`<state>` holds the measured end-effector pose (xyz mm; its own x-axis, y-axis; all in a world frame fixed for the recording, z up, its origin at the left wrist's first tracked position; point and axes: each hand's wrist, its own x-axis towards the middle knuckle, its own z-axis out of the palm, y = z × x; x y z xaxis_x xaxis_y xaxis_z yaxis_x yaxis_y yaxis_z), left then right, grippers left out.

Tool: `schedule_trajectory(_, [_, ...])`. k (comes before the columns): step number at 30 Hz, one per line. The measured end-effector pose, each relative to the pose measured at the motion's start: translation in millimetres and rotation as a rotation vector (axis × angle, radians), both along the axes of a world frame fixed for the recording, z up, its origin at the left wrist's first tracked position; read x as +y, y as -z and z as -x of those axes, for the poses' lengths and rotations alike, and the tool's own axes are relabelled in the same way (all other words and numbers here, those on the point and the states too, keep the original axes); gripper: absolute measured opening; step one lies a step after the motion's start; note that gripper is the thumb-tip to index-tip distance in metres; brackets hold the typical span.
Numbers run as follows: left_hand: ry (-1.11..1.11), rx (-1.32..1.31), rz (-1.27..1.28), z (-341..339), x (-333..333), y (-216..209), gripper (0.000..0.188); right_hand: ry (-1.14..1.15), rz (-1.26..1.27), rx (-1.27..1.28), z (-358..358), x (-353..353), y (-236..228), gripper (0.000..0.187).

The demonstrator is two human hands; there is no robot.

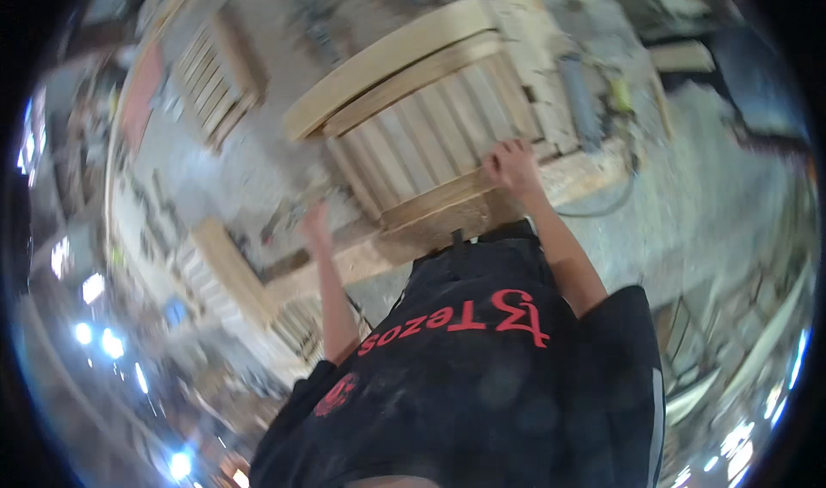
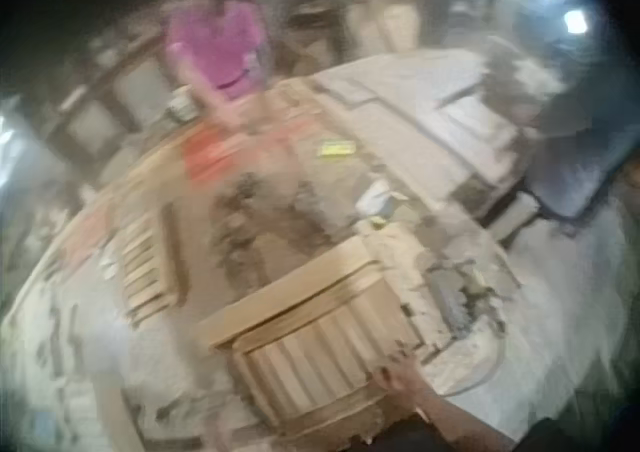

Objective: Assembling wooden furniture components by aligning slats and securing them with a nail gun.

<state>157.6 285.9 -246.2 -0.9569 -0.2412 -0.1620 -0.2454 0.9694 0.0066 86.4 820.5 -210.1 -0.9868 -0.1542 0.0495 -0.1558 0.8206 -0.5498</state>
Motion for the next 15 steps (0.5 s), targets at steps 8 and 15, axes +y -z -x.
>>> schedule_trajectory(8, [-1.935,0.82,-1.395,63,-192,-55,0.065,0.192,-0.112,-0.104,-27,-9,-2,0.016])
schedule_trajectory(15, [-0.591,0.698,-2.003,2,-119,-99,0.054,0.119,-0.226,-0.046,-50,-57,-2,0.047])
